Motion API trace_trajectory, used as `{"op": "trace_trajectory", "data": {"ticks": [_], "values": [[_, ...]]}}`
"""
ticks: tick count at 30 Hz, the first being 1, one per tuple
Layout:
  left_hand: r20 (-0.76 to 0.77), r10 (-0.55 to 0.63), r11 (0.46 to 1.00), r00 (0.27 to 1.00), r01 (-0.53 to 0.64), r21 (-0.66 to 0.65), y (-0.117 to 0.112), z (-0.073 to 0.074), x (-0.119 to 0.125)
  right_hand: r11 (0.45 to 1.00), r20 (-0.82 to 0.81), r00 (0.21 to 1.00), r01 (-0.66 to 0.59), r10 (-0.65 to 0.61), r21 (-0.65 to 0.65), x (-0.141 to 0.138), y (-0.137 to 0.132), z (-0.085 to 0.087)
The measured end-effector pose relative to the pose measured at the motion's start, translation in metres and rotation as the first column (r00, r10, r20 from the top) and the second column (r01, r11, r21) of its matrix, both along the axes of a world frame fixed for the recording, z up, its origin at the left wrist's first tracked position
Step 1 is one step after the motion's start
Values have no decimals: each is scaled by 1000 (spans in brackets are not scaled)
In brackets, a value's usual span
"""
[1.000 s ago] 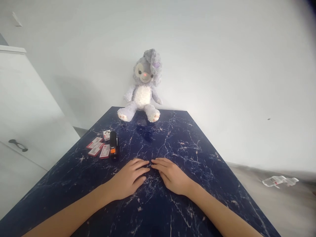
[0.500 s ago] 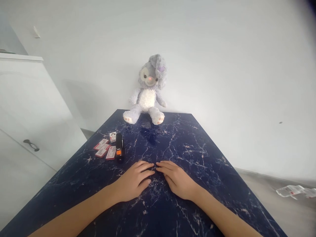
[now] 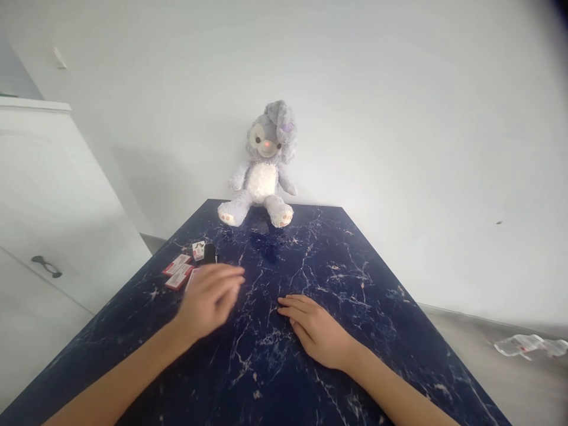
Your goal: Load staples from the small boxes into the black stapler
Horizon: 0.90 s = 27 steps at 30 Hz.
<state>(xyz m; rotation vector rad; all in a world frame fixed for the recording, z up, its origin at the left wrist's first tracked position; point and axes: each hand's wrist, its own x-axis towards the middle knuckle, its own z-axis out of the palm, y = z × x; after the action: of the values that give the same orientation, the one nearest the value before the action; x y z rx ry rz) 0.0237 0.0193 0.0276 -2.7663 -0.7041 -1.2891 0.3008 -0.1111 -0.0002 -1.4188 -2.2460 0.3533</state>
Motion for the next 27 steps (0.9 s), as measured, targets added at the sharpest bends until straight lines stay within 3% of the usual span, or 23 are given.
{"op": "trace_trajectory", "data": {"ticks": [2, 4, 6, 9, 11, 14, 18, 22, 27], "values": [[167, 273, 961, 947, -276, -8, 31, 12, -29, 1000, 6, 1000, 5, -4, -21, 0, 0, 1], [219, 519, 854, 826, -508, -108, 65, 15, -64, 999, 14, 1000, 11, -11, -31, 0, -1, 1], [107, 598, 790, 795, -561, -248, 95, 5, -95, 999, 20, 1000, 12, -11, -34, 0, -1, 0], [-123, 513, 688, 850, -493, -533, 125, -18, -118, 999, 21, 1000, 10, -9, -34, 1, 0, -3], [-188, 422, 657, 887, -442, -611, 137, -30, -114, 1000, 16, 1000, 10, -9, -27, 2, 0, -6], [-208, 281, 692, 937, -348, -632, 150, -33, -90, 1000, 8, 1000, 5, -5, -18, 2, 0, -8], [-251, 132, 739, 959, -264, -620, 156, -26, -57, 1000, -7, 1000, 6, -6, 4, 1, 0, -7], [-278, -9, 778, 961, -168, -606, 135, -21, -29, 1000, -13, 1000, -7, 7, 6, 0, -1, -5], [-314, -198, 776, 929, -48, -629, 75, -19, 20, 989, -48, 989, 144, -143, 37, 1, -4, -5]]}}
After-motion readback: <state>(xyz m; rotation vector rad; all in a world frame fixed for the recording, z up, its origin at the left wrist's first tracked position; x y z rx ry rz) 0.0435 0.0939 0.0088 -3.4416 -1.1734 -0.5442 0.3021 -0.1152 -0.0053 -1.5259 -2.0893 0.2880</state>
